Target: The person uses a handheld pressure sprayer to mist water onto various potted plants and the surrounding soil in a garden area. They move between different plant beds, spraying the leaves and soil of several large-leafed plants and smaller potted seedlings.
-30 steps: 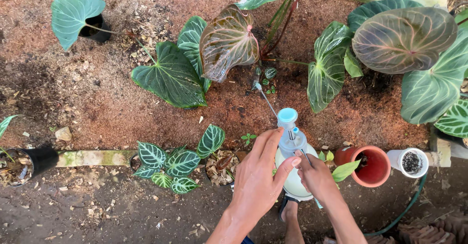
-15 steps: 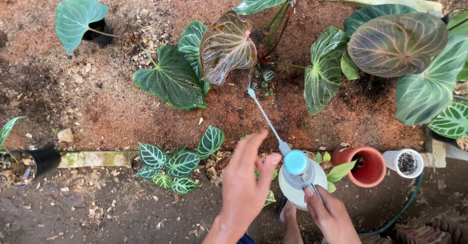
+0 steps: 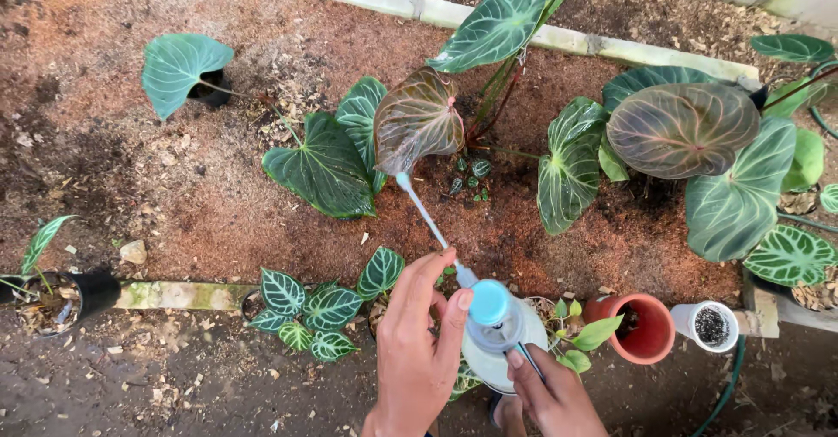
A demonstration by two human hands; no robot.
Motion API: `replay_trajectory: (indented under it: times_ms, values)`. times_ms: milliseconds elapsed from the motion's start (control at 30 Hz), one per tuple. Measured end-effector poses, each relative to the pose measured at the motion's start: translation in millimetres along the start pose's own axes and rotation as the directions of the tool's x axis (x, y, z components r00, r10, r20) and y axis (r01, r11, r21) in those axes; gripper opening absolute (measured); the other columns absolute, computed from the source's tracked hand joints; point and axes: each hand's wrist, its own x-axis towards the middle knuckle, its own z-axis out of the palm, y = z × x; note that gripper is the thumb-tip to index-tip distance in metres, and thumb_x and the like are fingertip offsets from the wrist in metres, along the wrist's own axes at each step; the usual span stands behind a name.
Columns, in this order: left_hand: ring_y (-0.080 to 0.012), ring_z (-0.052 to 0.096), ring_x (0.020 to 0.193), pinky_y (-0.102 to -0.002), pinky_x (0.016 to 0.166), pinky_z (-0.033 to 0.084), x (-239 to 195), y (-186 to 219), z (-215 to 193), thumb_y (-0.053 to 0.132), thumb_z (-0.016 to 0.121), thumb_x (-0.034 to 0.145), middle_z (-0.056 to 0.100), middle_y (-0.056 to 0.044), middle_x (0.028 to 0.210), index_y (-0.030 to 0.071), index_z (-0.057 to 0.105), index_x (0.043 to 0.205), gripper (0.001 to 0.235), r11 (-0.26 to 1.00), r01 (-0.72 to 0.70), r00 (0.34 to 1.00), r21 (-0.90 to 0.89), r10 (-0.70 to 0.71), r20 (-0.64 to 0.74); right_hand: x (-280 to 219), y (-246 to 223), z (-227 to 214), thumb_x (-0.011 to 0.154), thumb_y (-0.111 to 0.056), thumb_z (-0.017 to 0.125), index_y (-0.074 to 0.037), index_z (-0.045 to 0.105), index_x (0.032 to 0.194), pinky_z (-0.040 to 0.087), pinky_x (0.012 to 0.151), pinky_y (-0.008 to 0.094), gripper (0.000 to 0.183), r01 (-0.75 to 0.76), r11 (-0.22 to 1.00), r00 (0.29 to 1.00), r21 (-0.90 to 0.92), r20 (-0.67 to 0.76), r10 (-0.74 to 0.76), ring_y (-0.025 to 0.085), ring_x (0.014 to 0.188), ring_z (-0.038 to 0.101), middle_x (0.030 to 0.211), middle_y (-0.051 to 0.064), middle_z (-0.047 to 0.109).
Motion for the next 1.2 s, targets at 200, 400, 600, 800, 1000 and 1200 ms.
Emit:
replay_trajectory:
  times_ms: [200, 400, 600, 800, 1000, 1200]
  values:
    - [-0.0159, 0.062, 0.068, -0.031, 0.065, 0.055, -7, -8, 1, 0.019, 0.065, 0.099, 0.066, -0.017, 0.125, -0.002, 0.061, 0.132, 0.039, 1.000, 0.011, 1.000, -0.002, -0.011, 0.018, 5, 20, -13, 0.097, -0.036, 0.059, -0.002, 0.068, 0.098, 0.039, 0.048, 0.029, 0.035, -0.116, 0.992, 0.993, 0.052, -0.012, 0.117, 0.012, 0.052, 0.053, 0.062, 0.006, 0.058]
    - [-0.0177, 0.064, 0.068, -0.032, 0.066, 0.055, -6, -11, 17, 0.022, 0.065, 0.098, 0.066, -0.016, 0.126, -0.001, 0.063, 0.130, 0.039, 0.997, 0.080, 0.989, 0.012, -0.081, 0.126, -8, 49, -29, 0.100, -0.035, 0.056, 0.001, 0.065, 0.095, 0.032, 0.045, 0.031, 0.037, -0.209, 0.966, 0.970, 0.154, -0.093, 0.225, 0.014, 0.046, 0.044, 0.057, 0.006, 0.048]
    - [-0.0198, 0.065, 0.068, -0.034, 0.065, 0.055, -3, -3, 41, 0.025, 0.068, 0.096, 0.067, -0.013, 0.127, 0.001, 0.063, 0.130, 0.042, 0.995, 0.094, 0.951, 0.024, -0.097, 0.293, -10, 74, -23, 0.101, -0.035, 0.056, 0.004, 0.063, 0.084, 0.027, 0.043, 0.031, 0.043, -0.199, 0.936, 0.952, 0.290, -0.168, 0.254, 0.015, 0.043, 0.038, 0.055, 0.006, 0.042]
    - [-0.0220, 0.064, 0.069, -0.036, 0.067, 0.055, -6, 6, 55, 0.026, 0.068, 0.096, 0.067, -0.014, 0.128, 0.001, 0.062, 0.130, 0.042, 1.000, 0.020, 0.915, 0.003, -0.019, 0.404, -25, 121, -34, 0.101, -0.038, 0.055, 0.004, 0.061, 0.084, 0.029, 0.046, 0.030, 0.046, -0.176, 0.835, 0.926, 0.522, -0.200, 0.321, 0.015, 0.048, 0.040, 0.059, 0.007, 0.046]
    - [-0.0224, 0.066, 0.068, -0.037, 0.066, 0.055, -5, 11, 66, 0.025, 0.068, 0.097, 0.067, -0.013, 0.127, 0.001, 0.062, 0.129, 0.040, 1.000, -0.020, 0.892, -0.001, 0.018, 0.452, -37, 153, -50, 0.098, -0.039, 0.052, 0.004, 0.064, 0.086, 0.034, 0.047, 0.030, 0.047, -0.046, 0.808, 0.943, 0.587, -0.243, 0.229, 0.017, 0.049, 0.048, 0.060, 0.010, 0.053]
    - [-0.0224, 0.067, 0.068, -0.036, 0.063, 0.055, -8, 19, 81, 0.025, 0.068, 0.096, 0.066, -0.012, 0.128, 0.001, 0.062, 0.130, 0.042, 1.000, -0.011, 0.853, 0.009, 0.005, 0.521, -46, 114, -53, 0.102, -0.047, 0.055, 0.002, 0.062, 0.090, 0.029, 0.044, 0.032, 0.051, -0.216, 0.812, 0.892, 0.543, -0.230, 0.390, 0.017, 0.045, 0.040, 0.060, 0.009, 0.047]
